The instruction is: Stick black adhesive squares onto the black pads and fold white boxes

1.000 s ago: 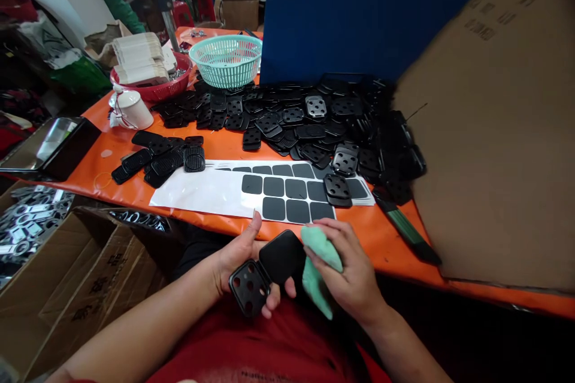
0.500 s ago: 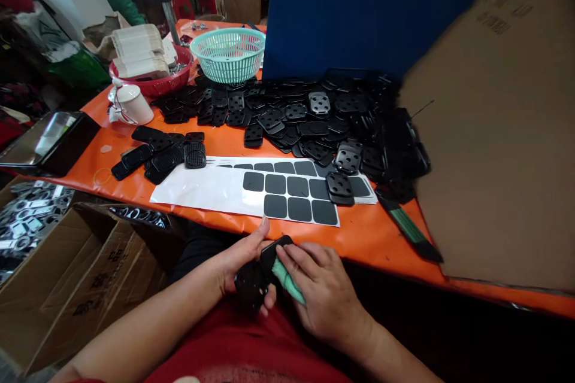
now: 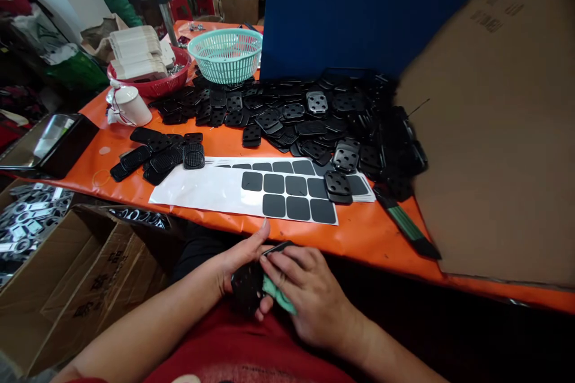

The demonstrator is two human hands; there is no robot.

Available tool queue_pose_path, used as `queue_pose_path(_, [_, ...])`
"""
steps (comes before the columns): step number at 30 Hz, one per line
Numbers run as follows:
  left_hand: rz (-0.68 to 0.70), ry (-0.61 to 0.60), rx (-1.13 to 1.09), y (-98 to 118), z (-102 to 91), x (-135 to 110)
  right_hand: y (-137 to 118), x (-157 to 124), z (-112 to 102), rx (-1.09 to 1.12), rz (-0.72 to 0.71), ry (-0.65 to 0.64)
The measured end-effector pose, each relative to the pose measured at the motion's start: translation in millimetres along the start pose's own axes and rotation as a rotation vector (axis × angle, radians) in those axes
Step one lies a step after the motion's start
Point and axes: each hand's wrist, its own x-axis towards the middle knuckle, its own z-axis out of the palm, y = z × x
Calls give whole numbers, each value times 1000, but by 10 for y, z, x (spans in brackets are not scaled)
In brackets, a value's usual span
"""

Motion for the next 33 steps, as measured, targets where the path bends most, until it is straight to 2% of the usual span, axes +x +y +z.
queue_pose_path(3, [22,-30,50,75,51,-52,82,42,-99,216,167,-55])
queue_pose_path(6, [-40,-133,76,138,126,-93,158,95,-163,511,461,-54])
queue_pose_path(8, [-34,-148,44,141,145,-97,173,120,-167,658,687,-56])
queue_pose_path(10, [5,-135,-12,117,123,-93,171,129,-159,747,855,-49])
queue_pose_path(12, [59,-146,-69,83,75,-104,172,124,-160,770,946,2])
queue_pose_path(15, [222,-107,-115,40,15,-162,197,101,-182,691,1014,120])
queue_pose_path(19, [467,157,-76,7,53,-241,250,65,-206,589,1038,170])
queue_pose_path(22, [506,288,14,5,135,-255,283,36,-200,594,1062,151])
queue_pose_path(27, [505,330,87,39,214,-237,268,-12,-172,606,1090,136])
queue_pose_path(33, [568,429,80,32,161,-162,93,-23,-118,642,1096,181])
